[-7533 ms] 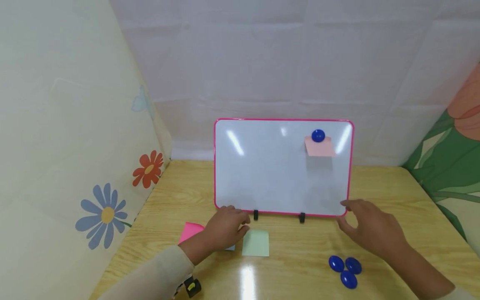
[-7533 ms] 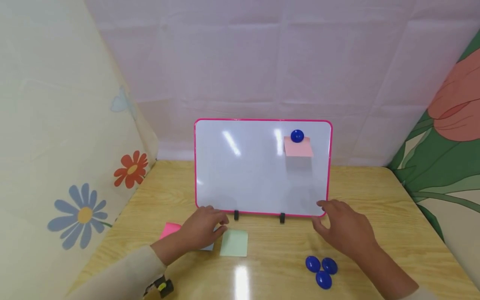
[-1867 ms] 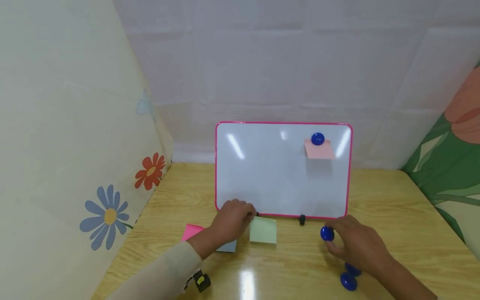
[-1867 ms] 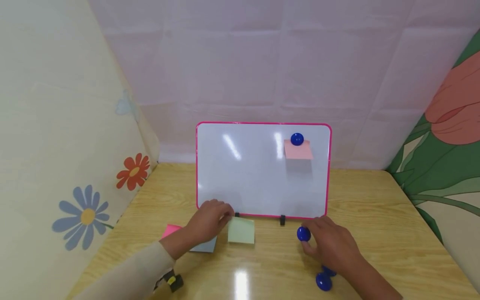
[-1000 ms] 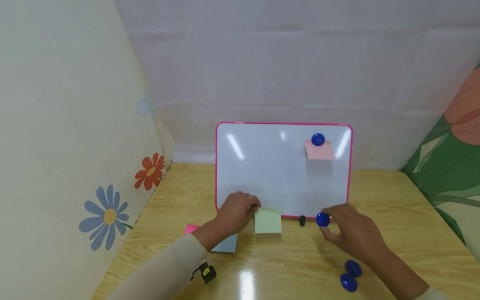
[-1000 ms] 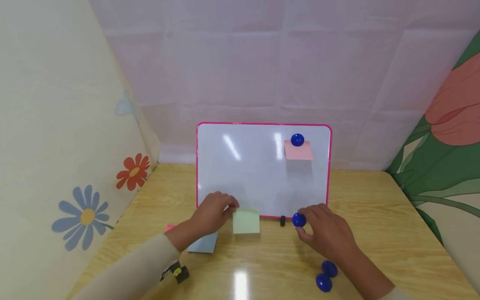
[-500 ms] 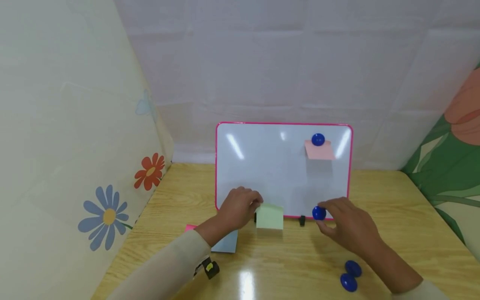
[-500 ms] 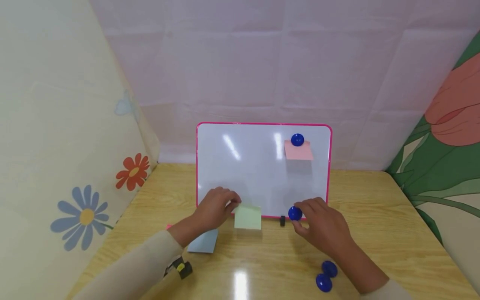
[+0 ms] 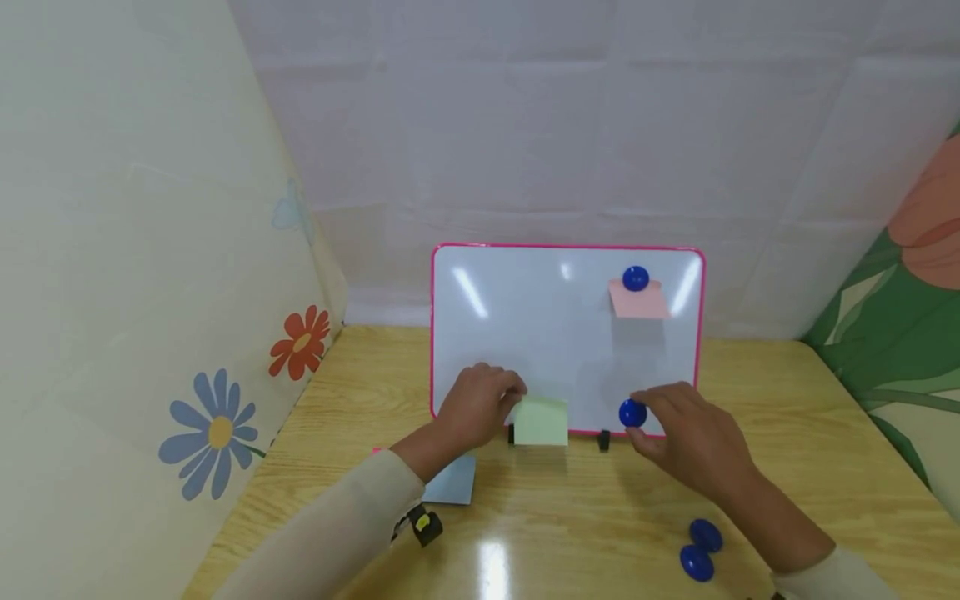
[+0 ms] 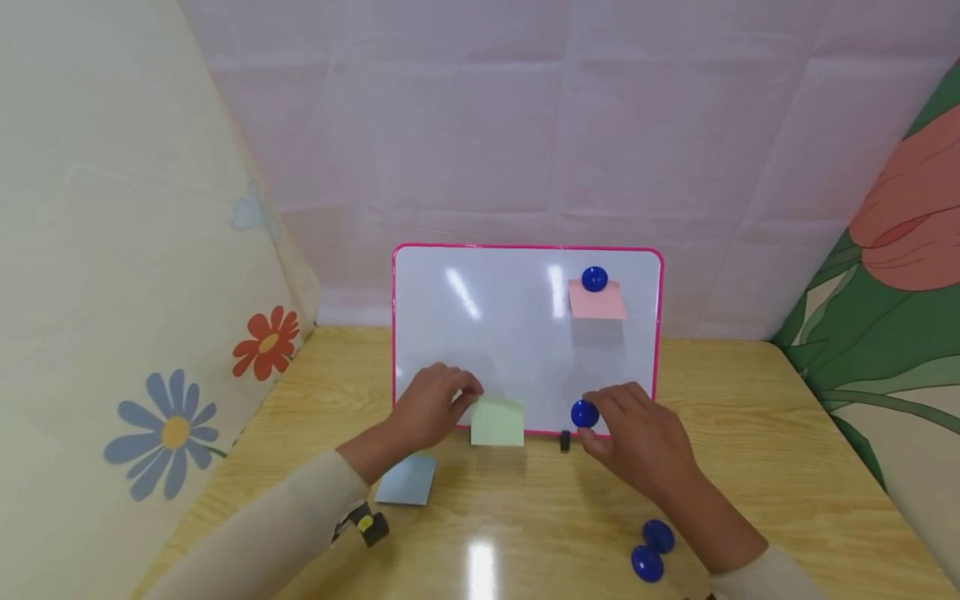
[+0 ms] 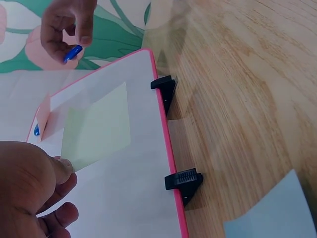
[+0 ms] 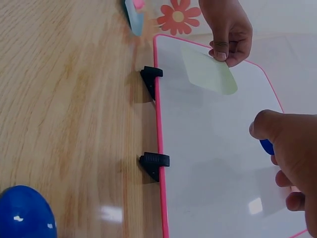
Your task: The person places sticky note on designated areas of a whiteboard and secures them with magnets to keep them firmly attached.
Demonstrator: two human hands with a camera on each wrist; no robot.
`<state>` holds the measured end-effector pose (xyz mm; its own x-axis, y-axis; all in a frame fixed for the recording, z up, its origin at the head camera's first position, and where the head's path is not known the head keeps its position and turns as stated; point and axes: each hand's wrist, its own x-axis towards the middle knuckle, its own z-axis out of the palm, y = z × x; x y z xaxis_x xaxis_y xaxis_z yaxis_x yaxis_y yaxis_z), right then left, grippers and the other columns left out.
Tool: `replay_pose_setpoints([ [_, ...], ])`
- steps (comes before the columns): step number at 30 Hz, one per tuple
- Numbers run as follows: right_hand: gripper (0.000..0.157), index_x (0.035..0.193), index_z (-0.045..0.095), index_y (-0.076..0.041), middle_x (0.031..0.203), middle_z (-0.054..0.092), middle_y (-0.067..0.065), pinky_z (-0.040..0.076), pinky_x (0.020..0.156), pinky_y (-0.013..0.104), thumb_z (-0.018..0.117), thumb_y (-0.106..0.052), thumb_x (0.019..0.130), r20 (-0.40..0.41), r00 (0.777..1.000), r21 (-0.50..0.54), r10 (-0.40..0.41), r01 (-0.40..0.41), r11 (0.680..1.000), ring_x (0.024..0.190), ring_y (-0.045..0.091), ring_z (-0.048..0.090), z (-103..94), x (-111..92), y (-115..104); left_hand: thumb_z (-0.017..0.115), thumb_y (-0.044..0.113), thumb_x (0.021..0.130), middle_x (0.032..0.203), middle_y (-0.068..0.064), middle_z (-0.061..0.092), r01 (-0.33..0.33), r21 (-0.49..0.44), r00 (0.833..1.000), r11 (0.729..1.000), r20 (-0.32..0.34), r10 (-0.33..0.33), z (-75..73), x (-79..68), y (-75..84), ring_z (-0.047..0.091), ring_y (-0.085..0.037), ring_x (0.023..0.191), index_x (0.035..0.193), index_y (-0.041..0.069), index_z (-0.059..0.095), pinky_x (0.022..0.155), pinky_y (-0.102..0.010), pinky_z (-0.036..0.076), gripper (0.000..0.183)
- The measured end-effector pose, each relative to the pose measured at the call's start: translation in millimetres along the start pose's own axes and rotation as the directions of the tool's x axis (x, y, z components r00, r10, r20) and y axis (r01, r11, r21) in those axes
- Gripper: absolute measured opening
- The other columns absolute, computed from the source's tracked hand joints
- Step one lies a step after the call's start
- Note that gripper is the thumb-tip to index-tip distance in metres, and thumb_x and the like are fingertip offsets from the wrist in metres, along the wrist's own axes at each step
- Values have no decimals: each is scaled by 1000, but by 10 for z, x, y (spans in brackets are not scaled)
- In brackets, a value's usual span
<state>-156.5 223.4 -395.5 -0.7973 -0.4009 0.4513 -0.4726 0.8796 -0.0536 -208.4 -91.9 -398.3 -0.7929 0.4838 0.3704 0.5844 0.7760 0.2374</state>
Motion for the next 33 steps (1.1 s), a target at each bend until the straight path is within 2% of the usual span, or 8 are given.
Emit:
replay_pose_setpoints([
  [14,48,114,70,-12,110,71,6,56,62,34,88,-36,78,-42,999,-17,-18,17,1000,102,25,65,5,97,-11,72,18,98,95,6,74,26,1,1000,1000,-10,-26,-53,126,-16,59,-14,85,104,18,77,78,-32,47,8],
  [19,47,116,70,-11,111,71,6,57,66,38,87,-36,80,-27,1000,-5,8,-8,1000,103,26,65,-5,145,-28,72,18,98,96,5,74,26,-5,1000,1000,-14,-26,-82,180,-12,61,-15,86,104,17,77,79,-33,48,8],
  [33,49,116,71,-9,112,71,8,58,65,40,89,-34,78,-52,999,5,6,-6,1000,105,29,64,20,254,-31,72,20,98,100,6,74,92,16,996,996,-19,-91,-112,323,-53,60,-14,90,108,18,77,83,-32,49,11],
])
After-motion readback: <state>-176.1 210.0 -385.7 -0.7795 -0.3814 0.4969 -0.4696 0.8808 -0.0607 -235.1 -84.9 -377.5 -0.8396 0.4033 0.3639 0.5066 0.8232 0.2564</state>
